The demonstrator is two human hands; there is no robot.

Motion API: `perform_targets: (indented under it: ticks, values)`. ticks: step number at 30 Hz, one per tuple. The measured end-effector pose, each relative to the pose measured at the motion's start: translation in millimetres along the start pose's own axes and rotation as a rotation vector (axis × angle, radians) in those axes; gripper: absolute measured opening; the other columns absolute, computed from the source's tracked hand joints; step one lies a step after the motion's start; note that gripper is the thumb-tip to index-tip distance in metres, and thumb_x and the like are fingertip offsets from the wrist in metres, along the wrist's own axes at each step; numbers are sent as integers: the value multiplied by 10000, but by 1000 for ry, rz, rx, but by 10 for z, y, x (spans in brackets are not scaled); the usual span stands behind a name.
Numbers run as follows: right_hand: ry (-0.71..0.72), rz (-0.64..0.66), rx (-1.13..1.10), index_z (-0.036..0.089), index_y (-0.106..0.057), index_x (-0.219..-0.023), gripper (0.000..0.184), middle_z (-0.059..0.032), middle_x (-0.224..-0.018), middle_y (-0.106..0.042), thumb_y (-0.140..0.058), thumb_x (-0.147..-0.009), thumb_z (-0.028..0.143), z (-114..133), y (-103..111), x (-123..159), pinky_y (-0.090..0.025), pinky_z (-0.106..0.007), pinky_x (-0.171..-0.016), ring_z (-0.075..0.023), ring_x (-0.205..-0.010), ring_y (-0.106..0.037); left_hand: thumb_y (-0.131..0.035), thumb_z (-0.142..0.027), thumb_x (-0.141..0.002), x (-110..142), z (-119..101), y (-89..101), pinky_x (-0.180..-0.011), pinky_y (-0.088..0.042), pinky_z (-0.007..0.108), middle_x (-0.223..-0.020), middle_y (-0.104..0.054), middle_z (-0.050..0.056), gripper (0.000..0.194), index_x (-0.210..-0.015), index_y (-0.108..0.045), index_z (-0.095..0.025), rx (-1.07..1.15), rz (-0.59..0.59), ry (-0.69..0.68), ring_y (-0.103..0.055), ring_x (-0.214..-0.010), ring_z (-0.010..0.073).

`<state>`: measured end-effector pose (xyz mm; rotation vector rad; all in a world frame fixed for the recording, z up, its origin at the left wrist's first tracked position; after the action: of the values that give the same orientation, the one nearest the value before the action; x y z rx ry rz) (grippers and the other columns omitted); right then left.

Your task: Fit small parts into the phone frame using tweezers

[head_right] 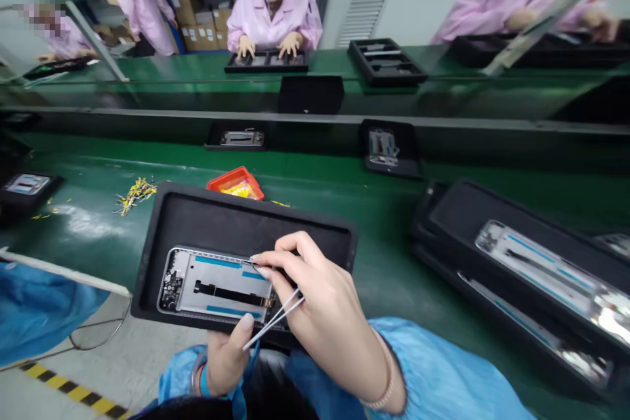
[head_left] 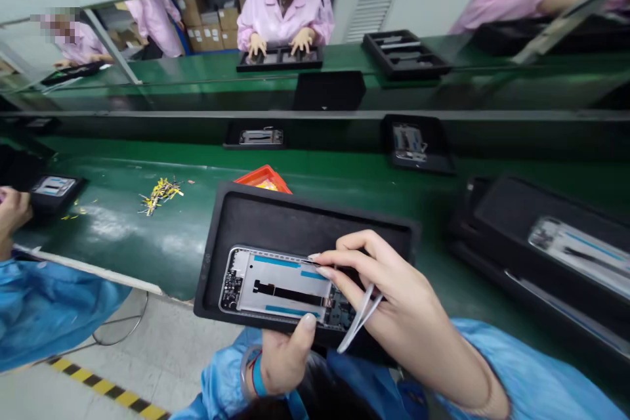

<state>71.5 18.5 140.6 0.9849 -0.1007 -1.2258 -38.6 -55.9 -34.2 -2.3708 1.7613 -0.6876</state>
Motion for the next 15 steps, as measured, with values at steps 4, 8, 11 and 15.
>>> perform_targets:
  ticks: [4, 8, 11, 15]
  values:
    - [67, 87, 26, 222, -641, -961, 209, -50, -876, -596, -443, -966, 286, -31, -217, -204, -517, -250, -490, -154, -592, -630, -751, -398, -701, -243, 0, 178, -1023, -424, 421, -978, -717, 87, 403, -1032, -679, -178, 110, -101, -100, -604, -1089, 306]
    - [168, 38, -52, 244, -628, -961, 195, -46, -887, -611, -485, -944, 375, -53, -341, -503, -474, -268, -417, -150, -484, -555, -767, -352, -628, -537, -228, 571, -968, -453, 412, -931, -723, 71, 368, -937, -693, -166, 270, -286, -207, -615, -1048, 306]
    - [176, 8, -175, 258, -619, -891, 194, -34, -846, -624, -459, -956, 346, -131, -425, -759, -506, -287, -524, -199, -648, -633, -739, -305, -557, -718, -510, 957, -859, -502, 382, -844, -723, 43, 344, -867, -693, -161, 340, -436, -269, -646, -945, 289]
    - [269, -58, -194, 250, -605, -857, 288, -53, -831, -633, -363, -973, 355, -68, -570, -1125, -476, -366, -630, -260, -777, -630, -683, -247, -540, -1135, -939, 1372, -683, -518, 312, -772, -703, 7, 306, -836, -671, -171, 372, -481, -325, -656, -807, 243]
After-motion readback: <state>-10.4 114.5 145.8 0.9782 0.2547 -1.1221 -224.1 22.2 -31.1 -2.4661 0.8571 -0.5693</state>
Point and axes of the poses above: each hand's wrist, its own x-axis away from the middle knuckle, its own y-axis out of the back of the hand, z = x × y, the point moved 9 cm from there along -x, towards the middle knuckle
